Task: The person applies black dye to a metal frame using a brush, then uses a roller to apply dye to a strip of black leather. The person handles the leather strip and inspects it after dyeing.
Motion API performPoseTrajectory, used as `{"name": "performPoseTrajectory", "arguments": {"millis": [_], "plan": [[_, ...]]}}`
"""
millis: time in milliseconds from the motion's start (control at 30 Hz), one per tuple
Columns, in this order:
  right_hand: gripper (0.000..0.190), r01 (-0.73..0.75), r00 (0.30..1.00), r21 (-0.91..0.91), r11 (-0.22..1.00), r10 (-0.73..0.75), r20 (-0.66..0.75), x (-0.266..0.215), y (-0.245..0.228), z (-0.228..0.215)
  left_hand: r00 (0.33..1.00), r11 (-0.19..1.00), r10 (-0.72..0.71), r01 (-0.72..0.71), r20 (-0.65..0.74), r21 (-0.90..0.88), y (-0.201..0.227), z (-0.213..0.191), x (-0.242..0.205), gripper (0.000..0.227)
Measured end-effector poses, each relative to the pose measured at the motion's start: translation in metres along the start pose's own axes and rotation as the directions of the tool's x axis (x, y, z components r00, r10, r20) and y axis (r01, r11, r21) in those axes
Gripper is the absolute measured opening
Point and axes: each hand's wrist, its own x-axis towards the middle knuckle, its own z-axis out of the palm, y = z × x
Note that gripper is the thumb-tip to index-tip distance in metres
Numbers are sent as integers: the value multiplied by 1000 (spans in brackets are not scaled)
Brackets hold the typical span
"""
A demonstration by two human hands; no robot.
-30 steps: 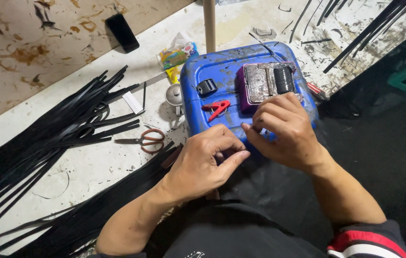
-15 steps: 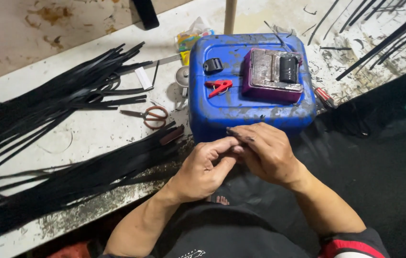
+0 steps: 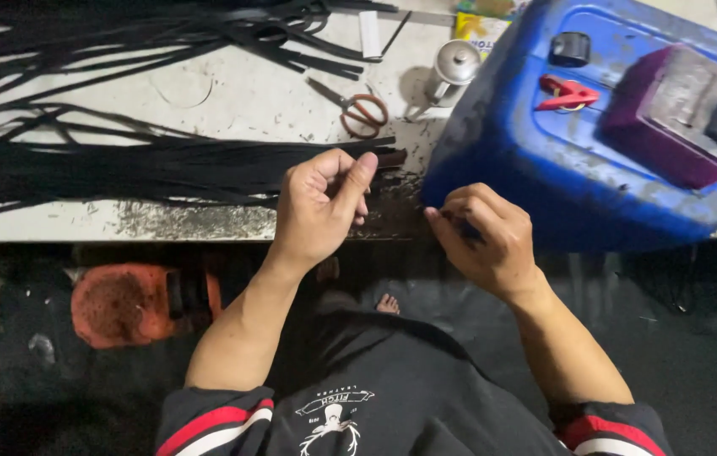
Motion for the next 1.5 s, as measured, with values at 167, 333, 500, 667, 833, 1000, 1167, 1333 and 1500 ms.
{"name": "performPoseTrajectory", "arguments": {"millis": [167,333,500,667,833,1000,1167,1333,1500], "plan": [[14,-43,996,120,992,33,81,19,17,70,993,998,-52,48,-106,-36,-49,-41,5,32],[6,-157,978,163,974,130,162,23,46,154,992,996,-82,78,-100,-49,-91,-87,18,24],[18,-271,898,-55,961,273,344,-3,92,228,983,989,-144,141,-111,-33,-128,-111,31,17],[22,-250,822,-352,902,390,415,-43,143,269,980,981,-194,194,-52,-6,-163,-121,41,16],[38,-307,538,-628,715,675,505,-70,178,252,968,968,-249,249,33,11,-178,-120,48,20],[39,-208,478,-729,652,718,506,-85,199,245,966,972,-236,235,102,19,-187,-111,61,20],[17,-94,652,-795,600,641,406,-123,238,229,960,977,-212,211,182,25,-183,-102,74,19],[24,-103,749,-774,624,561,353,-98,223,231,953,978,-208,203,219,45,-180,-92,83,18],[32,-49,742,-638,768,456,492,-129,238,274,947,981,-193,192,256,30,-176,-84,94,19]]}}
